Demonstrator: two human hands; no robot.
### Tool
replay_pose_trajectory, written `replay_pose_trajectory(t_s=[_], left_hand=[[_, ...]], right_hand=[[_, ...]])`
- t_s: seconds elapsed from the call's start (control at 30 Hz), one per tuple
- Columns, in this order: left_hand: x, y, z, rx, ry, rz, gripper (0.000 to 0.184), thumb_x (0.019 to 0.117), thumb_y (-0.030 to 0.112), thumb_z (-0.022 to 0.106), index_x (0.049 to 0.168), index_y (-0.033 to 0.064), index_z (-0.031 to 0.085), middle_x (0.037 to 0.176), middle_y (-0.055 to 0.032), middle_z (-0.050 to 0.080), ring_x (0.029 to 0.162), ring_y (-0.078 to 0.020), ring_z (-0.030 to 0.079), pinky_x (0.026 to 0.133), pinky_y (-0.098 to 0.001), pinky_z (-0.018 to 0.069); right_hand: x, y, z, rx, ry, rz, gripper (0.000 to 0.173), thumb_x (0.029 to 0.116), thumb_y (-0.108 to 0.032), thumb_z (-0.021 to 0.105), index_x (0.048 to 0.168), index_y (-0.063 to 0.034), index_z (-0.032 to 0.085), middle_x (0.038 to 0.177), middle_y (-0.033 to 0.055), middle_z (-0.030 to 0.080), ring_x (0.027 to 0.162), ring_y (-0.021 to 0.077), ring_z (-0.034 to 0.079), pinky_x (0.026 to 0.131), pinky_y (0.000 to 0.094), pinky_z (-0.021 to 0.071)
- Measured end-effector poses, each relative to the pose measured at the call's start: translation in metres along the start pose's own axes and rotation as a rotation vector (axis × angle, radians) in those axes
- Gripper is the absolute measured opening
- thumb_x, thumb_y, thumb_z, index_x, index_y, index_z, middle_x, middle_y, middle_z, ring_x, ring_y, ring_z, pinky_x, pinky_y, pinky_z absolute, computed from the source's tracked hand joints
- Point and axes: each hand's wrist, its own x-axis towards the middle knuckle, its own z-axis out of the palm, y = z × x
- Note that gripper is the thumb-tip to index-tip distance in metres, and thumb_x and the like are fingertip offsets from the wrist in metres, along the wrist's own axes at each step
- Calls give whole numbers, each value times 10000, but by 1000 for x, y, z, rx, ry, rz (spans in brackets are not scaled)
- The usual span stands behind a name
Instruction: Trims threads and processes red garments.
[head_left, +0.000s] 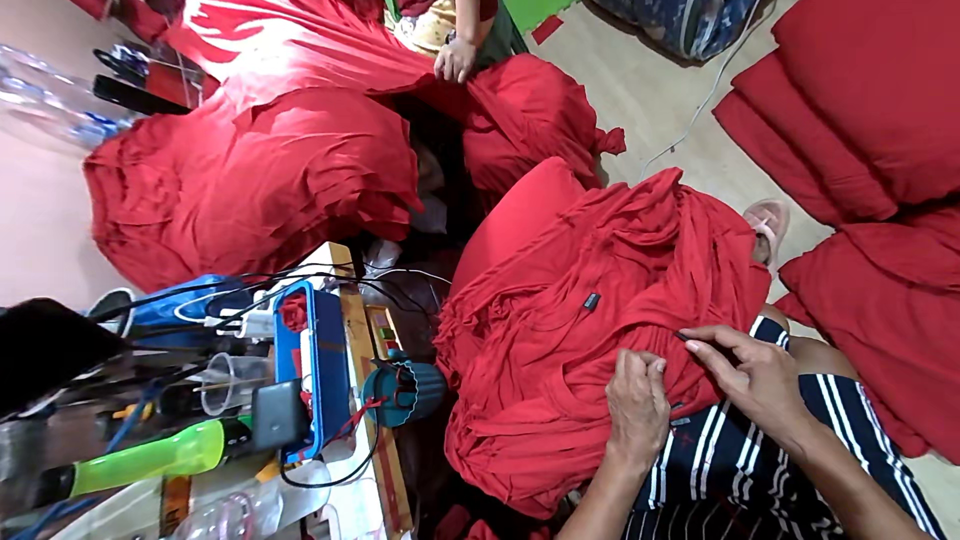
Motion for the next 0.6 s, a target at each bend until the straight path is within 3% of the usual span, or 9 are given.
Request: replay_pose_trajectory(t_s=[0.03,0.1,0.13,0.27,0.47,0.6], left_hand=[[0,0,0,-15,12,-21,160,962,46,544,867,-43,638,806,-116,625,674,-138,622,620,-223,531],[-2,1,0,-55,28,-74,176,983,42,498,899,-61,613,764,-104,601,596,-110,577,578,-208,516],[-2,1,1,-75,27,-103,189,997,49,472,923,-71,597,724,-93,591,558,-102,562,553,-212,510],[-3,3,0,-112,9,-163,228,1034,79,421,978,-87,566,653,-62,587,522,-87,563,529,-219,512],[-1,5,-3,-170,22,-189,224,1047,74,396,980,-67,558,637,-22,583,514,-37,543,536,-178,496],[-3,3,-1,-130,6,-147,236,1045,93,410,975,-68,568,694,-55,615,535,-65,568,531,-200,509]], right_hand=[[1,4,0,72,-1,54,343,997,-318,552,1101,-67,760,947,82,755,820,180,701,742,458,532],[3,9,1,246,-20,139,293,983,-270,589,1119,-48,723,933,0,723,803,-3,647,755,217,538],[3,11,0,337,-28,166,272,969,-232,606,1125,-35,710,941,-16,720,808,-41,645,753,157,536],[4,9,-4,523,-70,225,261,934,-146,631,1155,-16,680,984,-37,719,846,-34,665,785,144,552],[2,6,-10,626,-59,269,249,932,-119,606,1162,-44,663,936,-80,714,794,-25,667,725,141,554],[2,3,-11,712,0,313,230,917,-145,601,1139,-103,640,839,-120,678,628,-45,581,561,106,471]])
